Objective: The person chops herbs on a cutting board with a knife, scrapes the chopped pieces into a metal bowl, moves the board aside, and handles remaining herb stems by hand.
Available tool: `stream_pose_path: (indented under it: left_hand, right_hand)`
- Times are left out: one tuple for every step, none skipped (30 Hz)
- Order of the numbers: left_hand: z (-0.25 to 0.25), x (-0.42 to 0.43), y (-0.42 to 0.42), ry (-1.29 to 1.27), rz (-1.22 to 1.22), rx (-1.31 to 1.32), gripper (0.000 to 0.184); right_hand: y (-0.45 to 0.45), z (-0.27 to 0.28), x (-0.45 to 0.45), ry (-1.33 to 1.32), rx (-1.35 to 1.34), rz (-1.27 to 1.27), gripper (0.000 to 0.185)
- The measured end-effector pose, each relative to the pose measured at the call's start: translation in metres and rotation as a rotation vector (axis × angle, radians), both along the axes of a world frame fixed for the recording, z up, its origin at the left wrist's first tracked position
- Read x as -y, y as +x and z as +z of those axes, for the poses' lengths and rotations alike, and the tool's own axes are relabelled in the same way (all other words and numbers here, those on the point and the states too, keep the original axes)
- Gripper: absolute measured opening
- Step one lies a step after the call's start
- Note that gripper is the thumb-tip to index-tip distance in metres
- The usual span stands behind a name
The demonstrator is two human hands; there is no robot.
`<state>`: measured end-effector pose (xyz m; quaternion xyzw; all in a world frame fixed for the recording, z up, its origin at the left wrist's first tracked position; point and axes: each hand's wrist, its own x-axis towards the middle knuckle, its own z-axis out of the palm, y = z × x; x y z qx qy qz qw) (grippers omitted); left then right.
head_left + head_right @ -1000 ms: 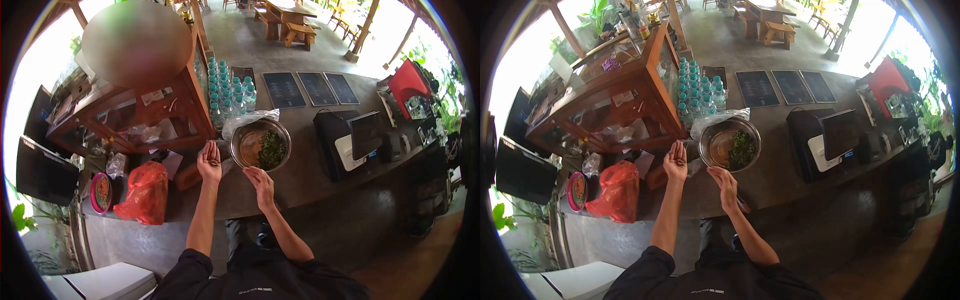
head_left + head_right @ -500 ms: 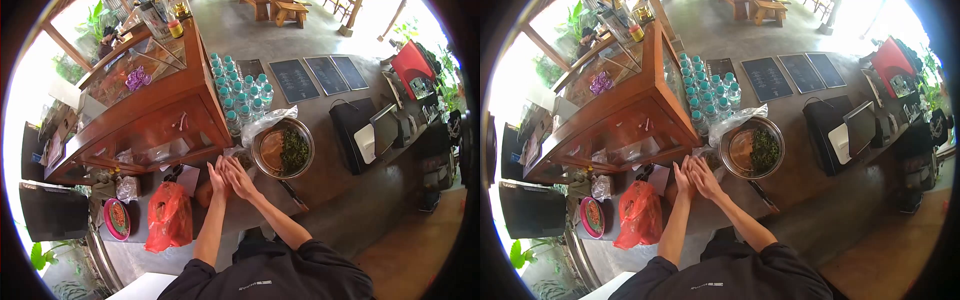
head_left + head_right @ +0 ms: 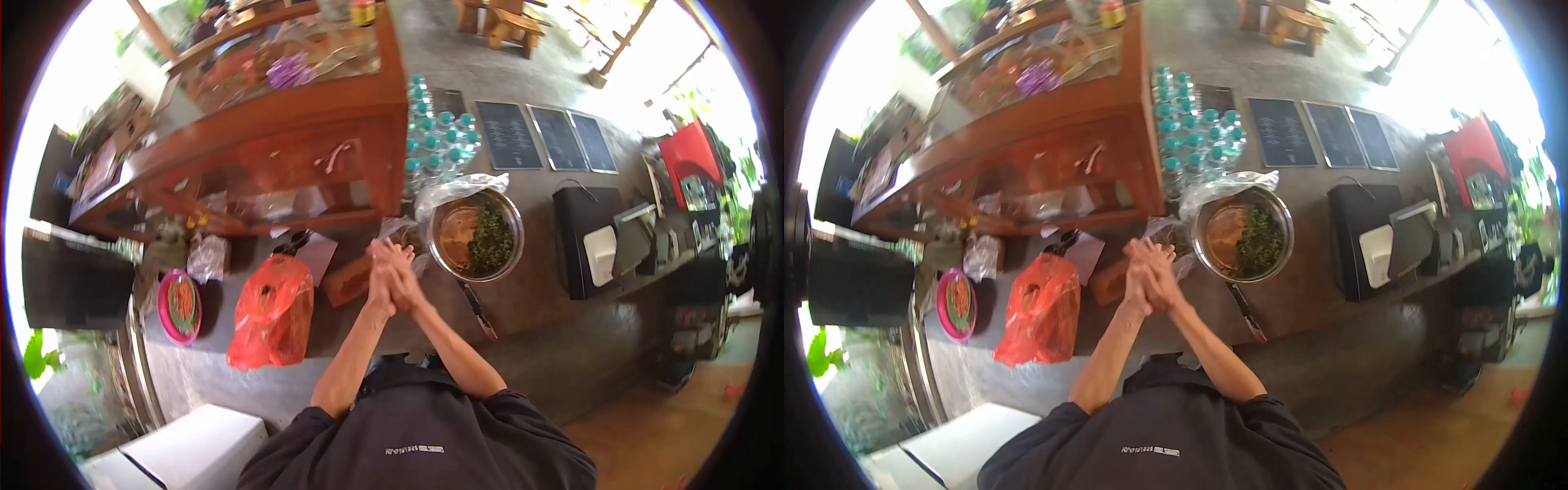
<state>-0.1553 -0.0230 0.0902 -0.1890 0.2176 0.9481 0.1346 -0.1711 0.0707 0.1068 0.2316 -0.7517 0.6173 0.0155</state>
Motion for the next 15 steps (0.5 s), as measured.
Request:
stream_pose_path:
  left_hand:
    - [0.022, 0.002, 0.007, -0.082, -0.058, 0.038, 0.079]
    - [0.044, 0.005, 0.015, -0.151, -0.111, -0.082, 0.085]
    - [0.049, 0.008, 0.025, -0.178, -0.115, -0.02, 0.086]
    - [0.065, 0.015, 0.038, -0.203, -0.117, -0.056, 0.085]
    - [0.079, 0.022, 0.044, -0.226, -0.122, -0.105, 0.084]
    - [0.078, 0.033, 0.052, -0.202, -0.118, -0.115, 0.081]
    - [0.071, 0.04, 0.059, -0.199, -0.096, -0.113, 0.081]
    - [0.061, 0.045, 0.064, -0.236, 0.003, -0.014, 0.079]
    - [0.05, 0.05, 0.068, -0.271, 0.101, 0.085, 0.077]
    - [0.039, 0.052, 0.069, -0.276, 0.146, 0.153, 0.07]
    - [0.022, 0.052, 0.074, -0.272, 0.159, 0.151, 0.07]
    - [0.028, 0.051, 0.08, -0.133, 0.183, 0.087, 0.07]
    - [0.034, 0.054, 0.084, 0.004, 0.207, 0.019, 0.071]
    - [0.039, 0.059, 0.09, -0.22, 0.05, 0.056, 0.078]
    - [0.048, 0.066, 0.098, -0.221, 0.061, 0.055, 0.078]
  right_hand:
    - [-0.006, -0.017, -0.002, 0.048, 0.014, 0.003, 0.051]
    - [-0.023, -0.039, -0.009, 0.096, -0.212, -0.007, 0.049]
    - [-0.02, -0.033, -0.006, -0.152, 0.256, -0.031, 0.047]
    - [-0.029, -0.058, -0.012, -0.136, 0.316, -0.062, 0.047]
    - [-0.025, -0.036, -0.012, -0.013, 0.17, -0.152, 0.045]
    - [-0.021, -0.028, -0.006, -0.03, 0.22, -0.173, 0.045]
    - [-0.014, -0.016, -0.001, -0.041, 0.269, -0.199, 0.044]
    - [-0.003, -0.006, 0.007, -0.034, 0.264, -0.181, 0.044]
    - [0.016, 0.012, 0.023, -0.135, 0.234, -0.122, 0.044]
    - [0.031, 0.02, 0.036, -0.237, 0.205, -0.063, 0.043]
    - [0.043, 0.02, 0.044, -0.233, 0.202, -0.05, 0.043]
    - [0.056, 0.018, 0.051, -0.033, 0.002, 0.091, 0.044]
    - [0.064, 0.017, 0.057, 0.163, -0.203, 0.23, 0.044]
    - [0.067, 0.002, 0.061, 0.04, -0.1, 0.175, 0.047]
    - [0.059, -0.014, 0.06, 0.038, -0.103, 0.186, 0.047]
